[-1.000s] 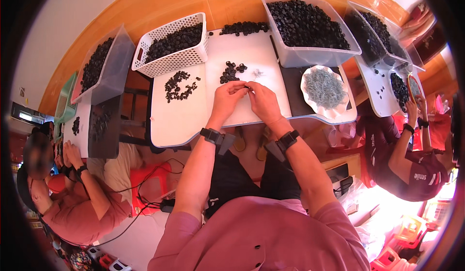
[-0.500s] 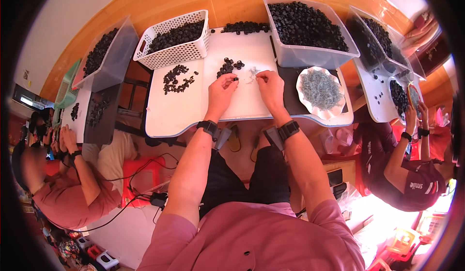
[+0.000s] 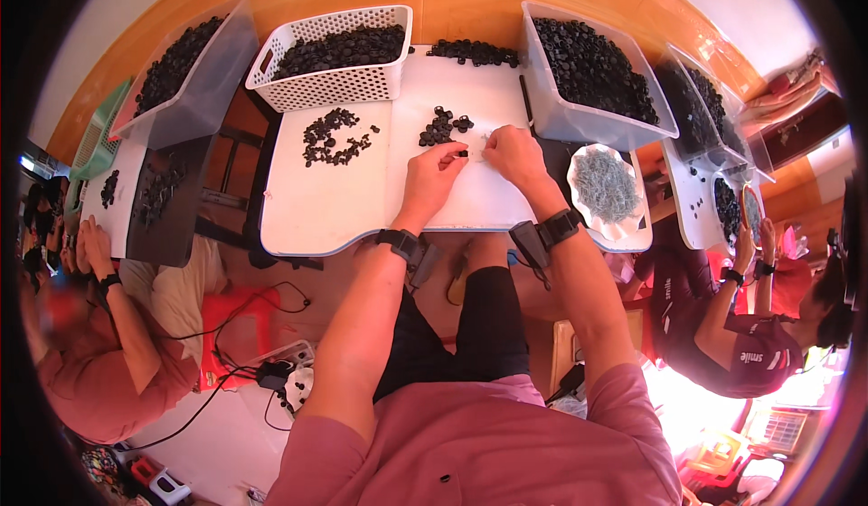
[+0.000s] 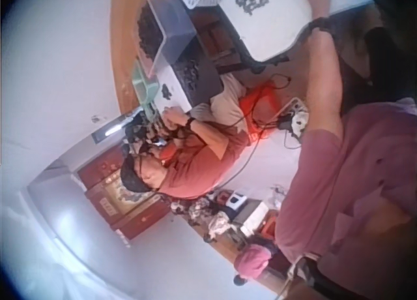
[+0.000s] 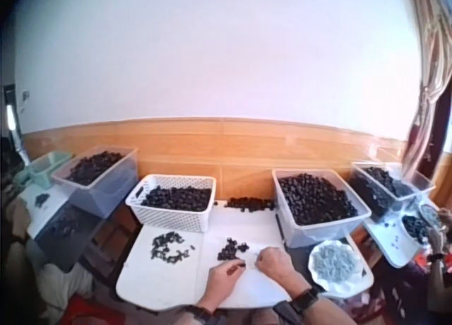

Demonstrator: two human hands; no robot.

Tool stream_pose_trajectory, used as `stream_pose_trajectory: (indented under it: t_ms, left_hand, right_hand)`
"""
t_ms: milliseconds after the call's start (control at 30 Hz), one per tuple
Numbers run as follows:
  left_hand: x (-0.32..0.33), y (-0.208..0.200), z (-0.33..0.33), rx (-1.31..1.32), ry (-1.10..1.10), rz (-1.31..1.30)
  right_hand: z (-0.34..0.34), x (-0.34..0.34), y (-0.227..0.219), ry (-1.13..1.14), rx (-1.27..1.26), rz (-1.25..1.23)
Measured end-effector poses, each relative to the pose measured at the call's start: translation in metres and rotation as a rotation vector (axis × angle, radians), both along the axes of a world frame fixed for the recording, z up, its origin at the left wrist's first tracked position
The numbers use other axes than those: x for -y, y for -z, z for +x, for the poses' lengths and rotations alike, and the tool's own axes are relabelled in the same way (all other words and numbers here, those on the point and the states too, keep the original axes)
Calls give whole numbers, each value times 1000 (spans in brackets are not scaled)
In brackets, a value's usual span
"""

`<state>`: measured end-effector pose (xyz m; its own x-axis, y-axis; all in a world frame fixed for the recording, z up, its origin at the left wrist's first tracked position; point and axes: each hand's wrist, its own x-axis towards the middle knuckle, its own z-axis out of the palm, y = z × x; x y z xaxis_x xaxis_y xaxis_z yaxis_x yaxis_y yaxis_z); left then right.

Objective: Manually assembling small black plastic components by hand at a workstation.

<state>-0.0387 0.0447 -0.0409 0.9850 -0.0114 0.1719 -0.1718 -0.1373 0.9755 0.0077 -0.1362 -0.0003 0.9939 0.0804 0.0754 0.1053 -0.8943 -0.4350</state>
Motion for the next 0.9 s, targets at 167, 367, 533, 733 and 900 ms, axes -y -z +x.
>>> stream_pose_trajectory:
  t_ms: [167, 367, 533, 733, 900]
  left_hand:
    - [2, -6, -5, 35, 29, -26]
    - [4, -3, -3, 69, -7, 0]
    - [8, -4, -2, 89, -4, 29]
    - [7, -2, -3, 69, 5, 96]
    - [9, -2, -3, 43, 29, 122]
  right_hand:
    - [4, 11, 3, -1, 10, 27]
    - [-11, 20, 17, -4, 0, 441]
    - [-17, 21, 37, -161, 425, 359]
    - [-43, 8, 35, 4, 100, 917]
    - [-49, 1, 37, -84, 144, 1009]
